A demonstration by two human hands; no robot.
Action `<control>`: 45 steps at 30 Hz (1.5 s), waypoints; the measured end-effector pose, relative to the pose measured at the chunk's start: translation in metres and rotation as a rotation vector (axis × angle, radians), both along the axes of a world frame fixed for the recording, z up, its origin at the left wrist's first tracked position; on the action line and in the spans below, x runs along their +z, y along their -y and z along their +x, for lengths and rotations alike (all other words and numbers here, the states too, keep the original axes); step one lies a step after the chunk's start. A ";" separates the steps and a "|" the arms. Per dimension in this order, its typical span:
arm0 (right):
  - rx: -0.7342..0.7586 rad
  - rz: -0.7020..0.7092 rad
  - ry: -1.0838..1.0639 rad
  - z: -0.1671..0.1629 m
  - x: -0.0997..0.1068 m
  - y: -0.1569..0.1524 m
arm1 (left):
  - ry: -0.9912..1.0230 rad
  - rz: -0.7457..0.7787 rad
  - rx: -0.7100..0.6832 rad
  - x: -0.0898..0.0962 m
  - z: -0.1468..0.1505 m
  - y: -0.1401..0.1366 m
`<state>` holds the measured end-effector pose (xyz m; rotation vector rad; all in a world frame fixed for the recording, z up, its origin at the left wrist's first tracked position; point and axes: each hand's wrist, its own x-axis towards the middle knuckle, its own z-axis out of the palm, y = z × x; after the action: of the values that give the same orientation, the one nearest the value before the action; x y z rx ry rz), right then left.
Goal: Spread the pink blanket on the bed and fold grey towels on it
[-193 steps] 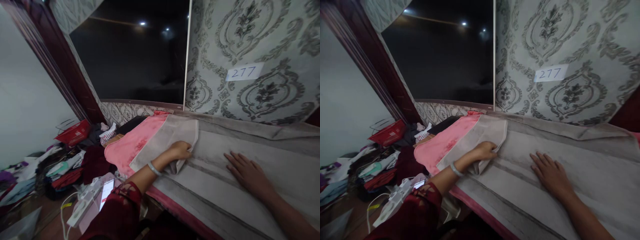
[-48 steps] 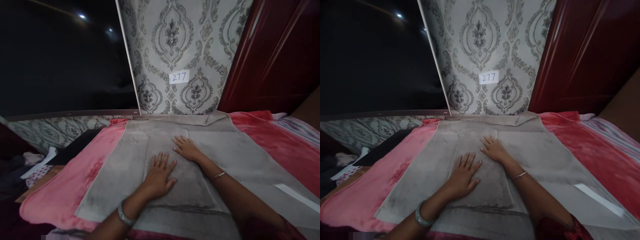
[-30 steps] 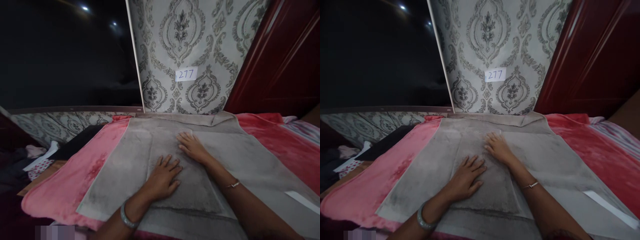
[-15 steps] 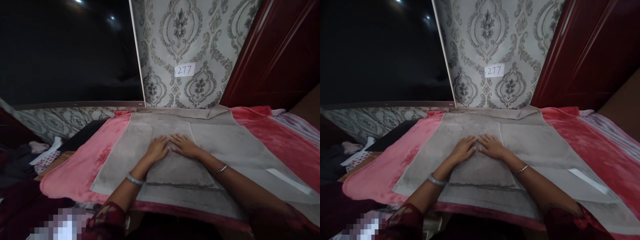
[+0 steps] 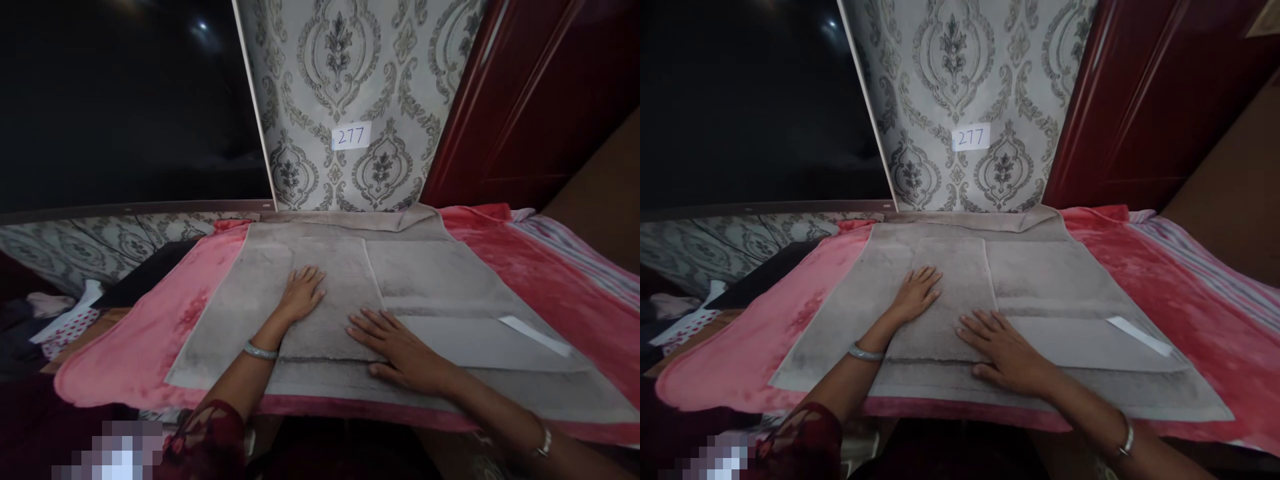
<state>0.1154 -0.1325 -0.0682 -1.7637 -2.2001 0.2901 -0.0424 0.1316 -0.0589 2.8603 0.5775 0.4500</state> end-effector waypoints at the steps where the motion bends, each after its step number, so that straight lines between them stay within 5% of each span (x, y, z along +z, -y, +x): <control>1: 0.008 -0.010 -0.041 0.001 0.001 0.005 | 0.049 -0.018 0.007 -0.003 0.000 -0.003; 5: -0.060 0.054 -0.290 0.021 0.000 0.011 | 0.354 -0.131 0.197 -0.015 -0.002 -0.023; 9: -0.433 0.202 -0.463 0.053 0.002 -0.010 | 0.545 -0.312 0.344 -0.022 -0.004 -0.040; 13: -0.715 0.106 -0.376 0.070 0.016 -0.050 | 0.562 -0.375 0.349 -0.021 -0.004 -0.042; 17: -0.828 0.030 -0.265 0.072 0.030 -0.091 | 0.512 -0.375 0.393 -0.019 -0.005 -0.039; 26: -0.901 0.085 -0.263 0.078 0.024 -0.134 | 0.498 -0.352 0.363 -0.021 -0.009 -0.040; 45: -0.805 0.321 -0.440 0.100 -0.002 -0.152 | 0.537 -0.376 0.328 -0.020 -0.010 -0.037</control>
<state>0.2150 0.0192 -0.0701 -1.9834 -1.0568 0.1048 -0.0523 0.1690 -0.0785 2.1642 0.9044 0.9971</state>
